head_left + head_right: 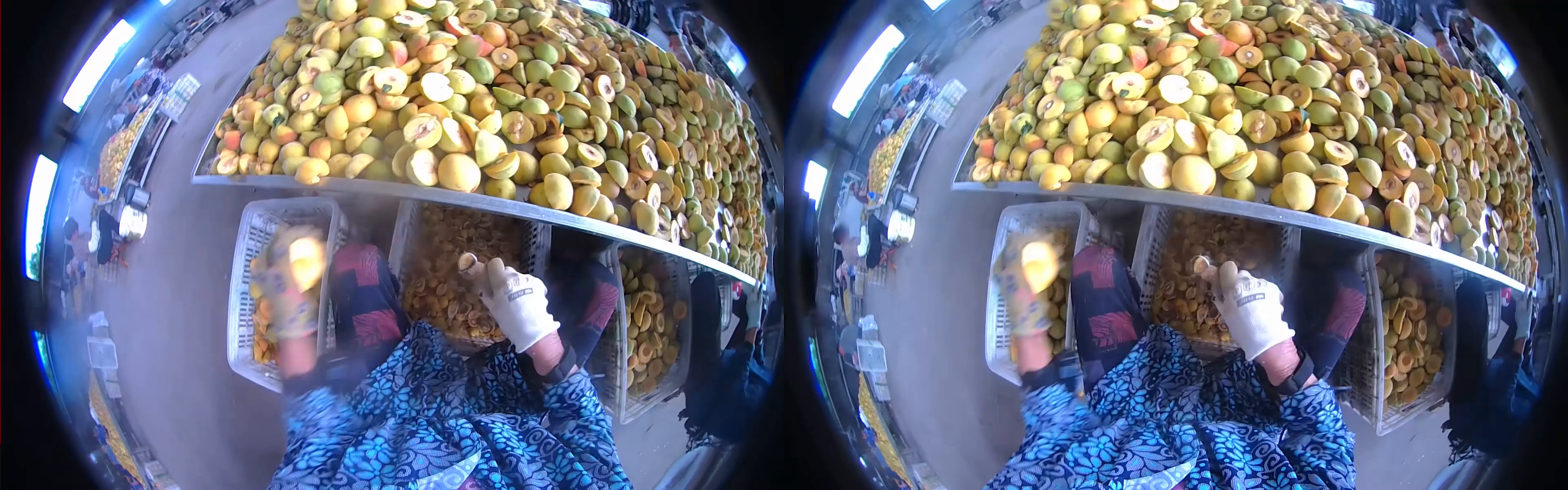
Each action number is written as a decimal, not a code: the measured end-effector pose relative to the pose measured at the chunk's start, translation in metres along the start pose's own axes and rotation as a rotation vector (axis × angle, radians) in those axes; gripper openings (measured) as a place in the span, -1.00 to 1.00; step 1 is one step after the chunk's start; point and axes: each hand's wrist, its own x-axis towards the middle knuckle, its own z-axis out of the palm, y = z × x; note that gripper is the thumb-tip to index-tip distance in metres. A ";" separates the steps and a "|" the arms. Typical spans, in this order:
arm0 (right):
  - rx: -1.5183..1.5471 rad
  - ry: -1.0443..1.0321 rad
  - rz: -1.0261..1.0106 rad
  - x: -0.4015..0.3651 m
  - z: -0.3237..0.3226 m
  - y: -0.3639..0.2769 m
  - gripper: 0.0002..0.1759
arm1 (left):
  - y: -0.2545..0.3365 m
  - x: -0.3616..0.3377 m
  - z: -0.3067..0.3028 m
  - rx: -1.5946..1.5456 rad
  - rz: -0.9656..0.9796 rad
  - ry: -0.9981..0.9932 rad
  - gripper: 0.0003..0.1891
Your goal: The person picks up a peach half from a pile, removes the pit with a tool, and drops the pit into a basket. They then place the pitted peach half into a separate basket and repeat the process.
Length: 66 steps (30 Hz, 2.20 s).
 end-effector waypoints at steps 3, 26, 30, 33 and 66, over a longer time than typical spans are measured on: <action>0.154 0.066 -0.017 -0.008 -0.013 -0.011 -0.78 | -0.023 0.007 -0.085 0.760 -0.388 -0.195 -0.62; 0.728 -0.227 0.104 -0.037 -0.030 -0.024 -0.71 | 0.077 0.082 0.136 -0.960 -0.187 -0.057 -0.60; 0.878 -0.235 -0.092 -0.020 -0.054 -0.045 -0.75 | 0.081 0.032 0.098 -1.513 -0.525 -0.250 -0.55; 0.868 -0.272 -0.110 -0.011 -0.058 -0.067 -0.75 | 0.094 0.001 0.081 -1.542 -0.589 -0.243 -0.53; 0.974 -0.451 -0.371 0.005 -0.036 -0.053 -0.74 | 0.140 -0.038 0.068 -1.006 -0.529 -0.180 -0.53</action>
